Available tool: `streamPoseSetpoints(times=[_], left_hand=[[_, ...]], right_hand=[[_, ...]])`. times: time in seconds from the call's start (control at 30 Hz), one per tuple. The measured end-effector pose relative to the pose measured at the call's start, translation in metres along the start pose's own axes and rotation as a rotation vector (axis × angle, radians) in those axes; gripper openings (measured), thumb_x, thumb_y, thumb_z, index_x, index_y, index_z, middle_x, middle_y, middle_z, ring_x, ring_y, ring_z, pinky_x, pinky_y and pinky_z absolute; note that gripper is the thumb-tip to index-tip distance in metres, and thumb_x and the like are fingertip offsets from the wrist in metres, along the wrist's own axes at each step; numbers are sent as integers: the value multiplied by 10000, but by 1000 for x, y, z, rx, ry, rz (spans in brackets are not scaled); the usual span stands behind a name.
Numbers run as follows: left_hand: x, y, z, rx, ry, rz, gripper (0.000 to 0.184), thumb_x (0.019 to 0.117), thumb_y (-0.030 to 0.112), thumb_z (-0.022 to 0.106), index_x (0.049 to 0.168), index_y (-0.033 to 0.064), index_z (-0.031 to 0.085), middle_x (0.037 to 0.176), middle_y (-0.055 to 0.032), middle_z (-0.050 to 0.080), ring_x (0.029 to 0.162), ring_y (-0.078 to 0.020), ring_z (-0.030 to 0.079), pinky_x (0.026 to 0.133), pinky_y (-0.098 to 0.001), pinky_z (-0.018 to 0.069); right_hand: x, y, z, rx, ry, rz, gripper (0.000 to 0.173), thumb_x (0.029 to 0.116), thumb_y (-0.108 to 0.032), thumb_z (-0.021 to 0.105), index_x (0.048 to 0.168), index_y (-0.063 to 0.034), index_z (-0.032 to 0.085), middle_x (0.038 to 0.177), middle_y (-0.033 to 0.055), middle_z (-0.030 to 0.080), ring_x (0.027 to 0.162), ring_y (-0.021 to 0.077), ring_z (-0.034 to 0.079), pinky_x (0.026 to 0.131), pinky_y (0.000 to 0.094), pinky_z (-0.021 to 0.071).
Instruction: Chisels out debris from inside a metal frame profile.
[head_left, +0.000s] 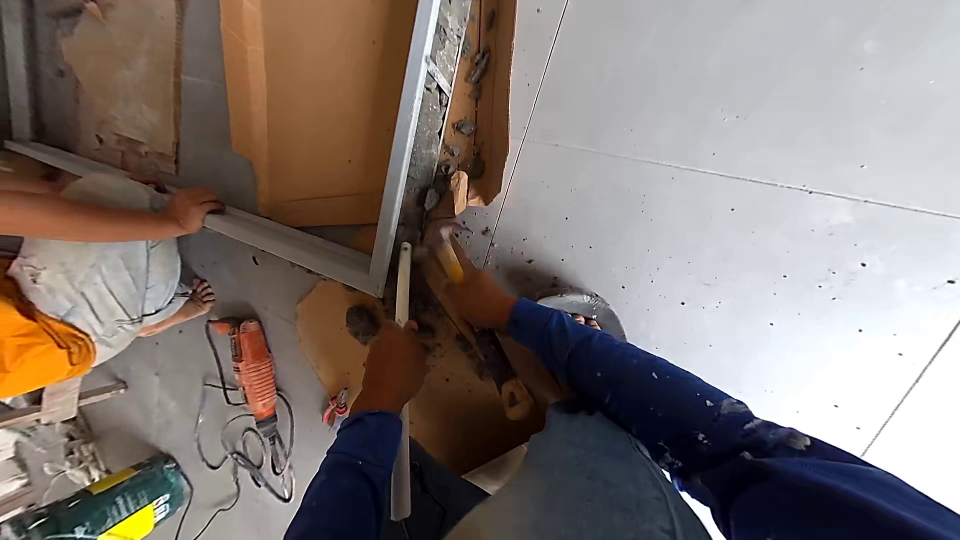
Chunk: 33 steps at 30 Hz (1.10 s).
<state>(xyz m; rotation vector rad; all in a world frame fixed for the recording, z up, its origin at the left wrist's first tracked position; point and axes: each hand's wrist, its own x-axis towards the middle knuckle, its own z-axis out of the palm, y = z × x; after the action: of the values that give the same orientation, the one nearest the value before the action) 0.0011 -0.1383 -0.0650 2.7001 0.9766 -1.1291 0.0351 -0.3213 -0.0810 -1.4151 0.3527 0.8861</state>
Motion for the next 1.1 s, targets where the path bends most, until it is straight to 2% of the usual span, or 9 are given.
streamPoseSetpoints(times=[0.03, 0.1, 0.27, 0.43, 0.63, 0.8, 0.87, 1.0, 1.1], left_hand=[[1, 2, -1, -1, -6, -7, 475, 1115, 464, 309, 1174, 31, 495, 821, -175, 612, 598, -302, 650, 549, -478, 574], [4, 2, -2, -13, -12, -11, 460, 1116, 458, 314, 1179, 36, 488, 808, -166, 609, 591, -293, 649, 548, -472, 577], [-1, 8, -1, -25, 2, 34, 467, 1115, 455, 330, 1161, 23, 501, 815, -198, 607, 578, -339, 637, 518, -518, 562], [0, 20, -4, 43, -15, 2, 480, 1119, 432, 321, 1259, 6, 491, 942, -221, 649, 753, -367, 694, 671, -542, 589], [0, 17, -1, 50, 4, -3, 478, 1113, 461, 322, 1213, 26, 494, 869, -205, 637, 671, -353, 677, 588, -520, 576], [0, 21, -5, 107, -17, -11, 463, 1120, 423, 323, 1247, 11, 491, 963, -209, 647, 769, -335, 703, 689, -503, 596], [2, 20, -5, 99, -13, -17, 470, 1121, 423, 321, 1246, 5, 496, 969, -213, 650, 774, -343, 704, 692, -506, 597], [1, 17, -1, 67, -7, -12, 480, 1116, 454, 311, 1234, 26, 494, 909, -209, 645, 704, -355, 686, 616, -518, 584], [-3, 12, -1, 72, -9, -23, 467, 1119, 439, 320, 1228, 22, 500, 907, -215, 642, 706, -356, 682, 618, -517, 578]], right_hand=[[39, 42, 1, 5, -79, -186, 384, 1086, -293, 457, 1115, 60, 603, 760, 155, 607, 587, 225, 618, 517, 398, 528], [81, 64, 1, -52, -49, -152, 457, 1075, -424, 454, 999, -10, 634, 731, 138, 617, 598, 271, 629, 557, 488, 536], [94, 42, 5, 410, 469, -391, 410, 1100, -392, 450, 913, -46, 565, 541, 69, 549, 418, 230, 585, 418, 441, 554], [86, 28, 10, -45, -107, -45, 420, 1085, -418, 461, 1053, -26, 608, 711, 108, 603, 539, 222, 606, 528, 420, 546], [87, 19, 0, 380, 508, -486, 381, 1094, -375, 463, 917, -53, 563, 552, 50, 543, 431, 216, 584, 431, 439, 559], [90, 28, 12, -90, -109, -45, 395, 1078, -387, 479, 1126, -11, 594, 761, 139, 608, 574, 255, 617, 551, 459, 549], [88, 20, 1, -120, -23, -108, 430, 1068, -433, 479, 1006, -40, 641, 724, 119, 614, 603, 263, 624, 578, 492, 535], [94, 18, -8, 327, 504, -441, 415, 1090, -403, 457, 922, -42, 576, 564, 58, 559, 448, 222, 598, 451, 452, 564], [88, 37, 19, 87, 275, -278, 404, 1087, -348, 458, 935, 8, 574, 645, 112, 568, 542, 250, 605, 540, 457, 547]])
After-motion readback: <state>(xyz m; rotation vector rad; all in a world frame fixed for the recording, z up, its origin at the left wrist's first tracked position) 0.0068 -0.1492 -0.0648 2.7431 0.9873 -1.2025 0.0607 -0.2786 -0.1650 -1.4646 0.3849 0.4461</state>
